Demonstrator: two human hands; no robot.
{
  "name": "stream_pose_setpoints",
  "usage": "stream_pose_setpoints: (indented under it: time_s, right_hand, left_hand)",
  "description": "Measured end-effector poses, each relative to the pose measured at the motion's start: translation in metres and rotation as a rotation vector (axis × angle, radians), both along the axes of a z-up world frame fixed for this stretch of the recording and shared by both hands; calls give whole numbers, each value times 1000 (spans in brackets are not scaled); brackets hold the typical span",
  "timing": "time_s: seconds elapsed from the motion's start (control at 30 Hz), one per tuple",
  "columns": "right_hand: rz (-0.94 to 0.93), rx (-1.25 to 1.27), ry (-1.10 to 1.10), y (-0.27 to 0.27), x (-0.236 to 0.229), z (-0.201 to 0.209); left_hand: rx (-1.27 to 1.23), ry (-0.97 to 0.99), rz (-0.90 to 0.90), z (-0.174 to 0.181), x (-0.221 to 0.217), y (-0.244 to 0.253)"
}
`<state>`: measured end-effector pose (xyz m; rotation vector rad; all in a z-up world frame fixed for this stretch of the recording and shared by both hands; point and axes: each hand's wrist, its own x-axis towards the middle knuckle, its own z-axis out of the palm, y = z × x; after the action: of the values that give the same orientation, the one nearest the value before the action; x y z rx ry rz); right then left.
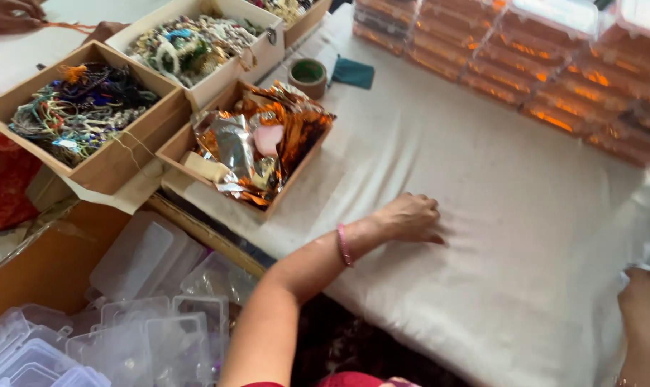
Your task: The person wraps a small wooden block in orange foil and places it into a clear plastic container. They then pick up two more wooden blocks from a cardboard box and wipe them with a white cloth.
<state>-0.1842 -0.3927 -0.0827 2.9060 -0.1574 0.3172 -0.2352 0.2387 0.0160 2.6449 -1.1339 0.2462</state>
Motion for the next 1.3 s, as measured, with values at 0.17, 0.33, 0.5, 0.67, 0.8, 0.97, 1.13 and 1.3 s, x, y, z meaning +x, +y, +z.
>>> stream_pose_setpoints:
  time_s: [0.17,0.33,0.5,0.67,0.8,0.97,1.13,1.3]
  right_hand:
    - [240,352,-44,138,-58,104]
    - [126,337,-89,166,-121,245]
    - [-144,137,-188,72,-139,311]
    - [-525,125,64,-50,-133,313]
    - [-705,58,216,-89,-118,308]
    - [-622,-214,278,-149,-37,277]
    - [-413,-98,229,-105,47,255]
    - [-247,-80,96,-90,89,200]
  left_hand:
    - [-35,225,70,10,-25,30]
    - [51,80,158,15,-20,13]
    - [37,3,225,18,6,-33]
    - [-41,15,136,5,47,-109]
    - [4,61,75,6,63,-171]
    - [39,248,58,13,67,-208]
    - [30,297,130,26,58,-207]
    - [-6,317,129,18,61,-208]
